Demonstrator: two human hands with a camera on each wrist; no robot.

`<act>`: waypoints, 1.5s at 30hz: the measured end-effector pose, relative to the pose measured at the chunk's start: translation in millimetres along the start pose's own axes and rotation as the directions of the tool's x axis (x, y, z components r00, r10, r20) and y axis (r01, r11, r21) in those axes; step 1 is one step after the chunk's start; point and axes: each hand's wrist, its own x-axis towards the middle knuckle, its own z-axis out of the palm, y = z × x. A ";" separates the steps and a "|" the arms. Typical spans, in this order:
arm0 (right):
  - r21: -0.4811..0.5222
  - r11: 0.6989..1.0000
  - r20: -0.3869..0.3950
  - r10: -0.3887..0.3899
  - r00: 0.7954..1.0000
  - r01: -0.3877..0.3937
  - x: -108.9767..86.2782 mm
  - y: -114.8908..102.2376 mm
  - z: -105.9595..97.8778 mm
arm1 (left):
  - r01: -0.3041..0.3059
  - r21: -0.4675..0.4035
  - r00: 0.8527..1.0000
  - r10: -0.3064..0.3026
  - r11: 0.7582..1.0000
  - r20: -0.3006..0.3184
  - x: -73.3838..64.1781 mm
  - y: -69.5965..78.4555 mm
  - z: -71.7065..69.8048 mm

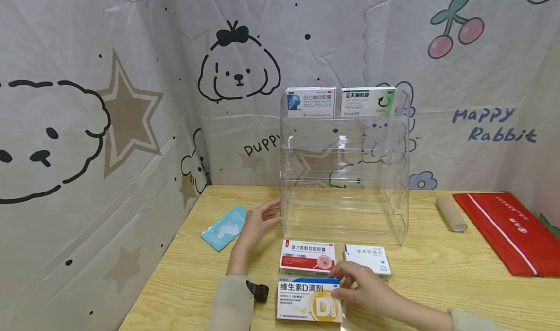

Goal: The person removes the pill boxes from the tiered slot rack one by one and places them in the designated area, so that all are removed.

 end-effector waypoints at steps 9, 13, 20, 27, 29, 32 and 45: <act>0.005 0.999 0.019 0.045 0.999 -0.045 0.9 0.6 2.7 | 0.007 -0.001 1.000 -0.007 1.000 -0.012 0.0 0.3 0.5; 0.004 0.998 0.021 0.059 0.998 -0.060 1.9 1.5 3.9 | 0.009 -0.002 1.000 -0.009 1.000 -0.012 -0.8 0.8 0.7; 0.075 0.991 0.045 0.109 0.993 -0.112 3.0 3.1 6.4 | 0.018 -0.004 1.000 -0.018 1.000 -0.013 -0.5 -0.4 1.1; 0.097 0.987 0.057 0.119 0.991 -0.125 3.7 4.3 9.3 | 0.013 -0.011 1.000 -0.013 1.000 -0.012 -0.4 -0.3 0.6; 0.106 0.986 0.062 0.123 0.990 -0.129 3.8 4.7 10.1 | 0.015 -0.013 1.000 -0.016 1.000 -0.010 -0.6 -0.7 0.4; 0.106 0.985 0.060 0.127 0.990 -0.133 4.2 5.1 10.6 | 0.013 -0.016 1.000 -0.013 1.000 -0.008 -0.7 -0.6 0.3; 0.126 0.982 0.041 0.136 0.990 -0.140 5.5 1.2 8.0 | 0.007 -0.019 1.000 -0.007 1.000 -0.009 -0.5 -0.7 0.1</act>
